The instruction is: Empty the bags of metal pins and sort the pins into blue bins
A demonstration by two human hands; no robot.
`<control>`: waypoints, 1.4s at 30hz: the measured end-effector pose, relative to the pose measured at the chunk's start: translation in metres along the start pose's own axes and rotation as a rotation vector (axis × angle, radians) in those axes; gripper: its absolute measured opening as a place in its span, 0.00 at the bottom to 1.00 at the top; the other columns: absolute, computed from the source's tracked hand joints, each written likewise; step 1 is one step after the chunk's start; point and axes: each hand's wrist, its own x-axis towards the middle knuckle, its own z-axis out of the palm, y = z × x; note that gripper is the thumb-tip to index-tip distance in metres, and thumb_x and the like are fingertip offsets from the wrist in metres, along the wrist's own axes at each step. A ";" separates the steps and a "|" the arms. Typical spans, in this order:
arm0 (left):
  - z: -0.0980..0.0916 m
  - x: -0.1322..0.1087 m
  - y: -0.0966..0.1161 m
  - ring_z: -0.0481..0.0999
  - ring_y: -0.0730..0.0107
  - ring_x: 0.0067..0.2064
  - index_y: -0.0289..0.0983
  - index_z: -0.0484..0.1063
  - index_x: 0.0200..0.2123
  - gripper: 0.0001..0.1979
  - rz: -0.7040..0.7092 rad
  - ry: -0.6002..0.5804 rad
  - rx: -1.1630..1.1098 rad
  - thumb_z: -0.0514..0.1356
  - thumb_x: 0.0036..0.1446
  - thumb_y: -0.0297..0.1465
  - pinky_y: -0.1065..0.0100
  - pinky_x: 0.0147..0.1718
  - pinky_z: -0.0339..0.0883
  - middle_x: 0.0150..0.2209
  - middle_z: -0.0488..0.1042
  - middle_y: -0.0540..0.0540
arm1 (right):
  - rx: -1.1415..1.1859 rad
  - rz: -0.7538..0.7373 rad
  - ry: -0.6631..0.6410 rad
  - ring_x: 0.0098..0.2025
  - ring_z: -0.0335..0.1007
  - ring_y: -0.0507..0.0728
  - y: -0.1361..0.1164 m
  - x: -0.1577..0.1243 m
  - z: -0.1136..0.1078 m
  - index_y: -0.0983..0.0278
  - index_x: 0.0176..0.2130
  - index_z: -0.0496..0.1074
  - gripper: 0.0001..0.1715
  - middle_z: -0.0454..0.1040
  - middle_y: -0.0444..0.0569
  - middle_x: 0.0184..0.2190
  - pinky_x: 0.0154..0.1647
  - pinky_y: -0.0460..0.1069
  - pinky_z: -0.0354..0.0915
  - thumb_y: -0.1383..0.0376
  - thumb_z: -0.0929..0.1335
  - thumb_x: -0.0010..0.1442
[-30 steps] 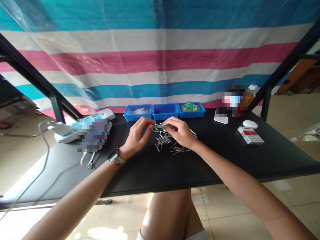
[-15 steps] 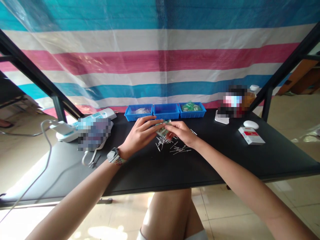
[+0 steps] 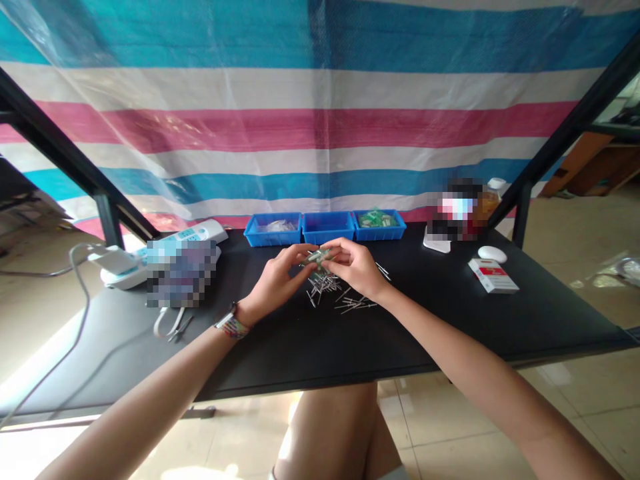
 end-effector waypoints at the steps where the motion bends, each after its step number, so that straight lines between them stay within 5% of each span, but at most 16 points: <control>1: 0.001 -0.001 0.000 0.84 0.60 0.47 0.42 0.73 0.61 0.19 -0.029 -0.001 0.001 0.63 0.72 0.42 0.65 0.45 0.76 0.47 0.84 0.45 | 0.060 0.059 0.005 0.38 0.81 0.60 0.002 0.002 -0.001 0.60 0.45 0.79 0.21 0.82 0.47 0.36 0.39 0.54 0.79 0.57 0.80 0.53; 6: -0.001 0.002 -0.001 0.81 0.56 0.54 0.40 0.70 0.64 0.20 -0.032 -0.051 0.084 0.57 0.75 0.41 0.55 0.57 0.73 0.49 0.84 0.44 | 0.214 0.163 0.147 0.38 0.79 0.59 0.008 0.019 -0.025 0.61 0.37 0.77 0.22 0.79 0.46 0.35 0.39 0.56 0.81 0.55 0.83 0.47; 10: -0.001 0.006 -0.010 0.75 0.49 0.63 0.39 0.70 0.68 0.24 0.023 -0.162 0.228 0.56 0.75 0.42 0.47 0.66 0.66 0.62 0.78 0.39 | 0.073 -0.100 0.540 0.40 0.79 0.60 0.011 0.042 -0.078 0.60 0.36 0.73 0.17 0.77 0.46 0.35 0.46 0.59 0.81 0.56 0.78 0.54; 13: 0.003 0.005 -0.018 0.69 0.47 0.68 0.42 0.71 0.69 0.25 0.042 -0.251 0.282 0.55 0.75 0.43 0.42 0.70 0.61 0.70 0.72 0.41 | -0.373 -0.328 0.806 0.46 0.80 0.63 0.015 0.050 -0.118 0.60 0.42 0.74 0.10 0.80 0.53 0.42 0.51 0.61 0.78 0.58 0.71 0.63; 17: 0.007 0.003 -0.022 0.63 0.42 0.73 0.45 0.73 0.69 0.24 0.046 -0.333 0.306 0.54 0.76 0.44 0.35 0.71 0.57 0.70 0.72 0.43 | -1.009 -0.292 0.533 0.53 0.78 0.69 0.021 0.045 -0.138 0.63 0.44 0.80 0.14 0.82 0.62 0.47 0.63 0.65 0.68 0.59 0.66 0.71; 19: 0.007 0.002 -0.022 0.62 0.41 0.74 0.46 0.74 0.68 0.24 0.062 -0.360 0.301 0.53 0.76 0.44 0.33 0.71 0.56 0.69 0.74 0.43 | -1.157 -0.229 0.404 0.53 0.77 0.70 0.024 0.041 -0.134 0.65 0.44 0.81 0.16 0.82 0.63 0.47 0.67 0.67 0.63 0.60 0.65 0.73; 21: 0.007 0.002 -0.021 0.61 0.41 0.74 0.45 0.75 0.67 0.23 0.076 -0.376 0.294 0.53 0.77 0.43 0.33 0.71 0.55 0.68 0.75 0.43 | -1.202 -0.232 0.410 0.55 0.75 0.71 0.023 0.038 -0.127 0.66 0.47 0.81 0.17 0.82 0.65 0.49 0.68 0.67 0.61 0.63 0.64 0.73; 25: 0.008 0.002 -0.019 0.60 0.43 0.75 0.46 0.69 0.72 0.25 0.063 -0.369 0.283 0.50 0.78 0.44 0.35 0.72 0.54 0.71 0.71 0.42 | -1.117 -0.329 0.454 0.55 0.73 0.70 0.014 0.033 -0.103 0.64 0.47 0.82 0.17 0.82 0.62 0.48 0.62 0.62 0.66 0.66 0.64 0.71; 29: 0.009 0.000 -0.022 0.55 0.41 0.78 0.51 0.65 0.74 0.28 0.016 -0.408 0.293 0.50 0.77 0.49 0.34 0.73 0.51 0.76 0.62 0.42 | -0.937 -0.287 0.151 0.45 0.77 0.64 0.015 0.029 -0.069 0.58 0.43 0.84 0.16 0.84 0.51 0.39 0.54 0.57 0.70 0.66 0.65 0.71; 32: 0.010 -0.002 -0.024 0.53 0.41 0.78 0.52 0.64 0.75 0.29 -0.001 -0.459 0.284 0.47 0.78 0.51 0.34 0.74 0.50 0.77 0.60 0.43 | -0.904 -0.174 0.060 0.42 0.79 0.63 0.027 0.029 -0.050 0.56 0.40 0.86 0.14 0.86 0.49 0.39 0.51 0.56 0.71 0.67 0.69 0.68; 42: 0.015 -0.006 -0.025 0.54 0.39 0.78 0.50 0.59 0.77 0.36 0.063 -0.452 0.349 0.52 0.73 0.57 0.35 0.73 0.52 0.78 0.57 0.39 | -0.454 0.008 0.160 0.39 0.82 0.60 0.050 0.047 -0.037 0.62 0.35 0.84 0.05 0.86 0.50 0.36 0.47 0.55 0.75 0.68 0.76 0.54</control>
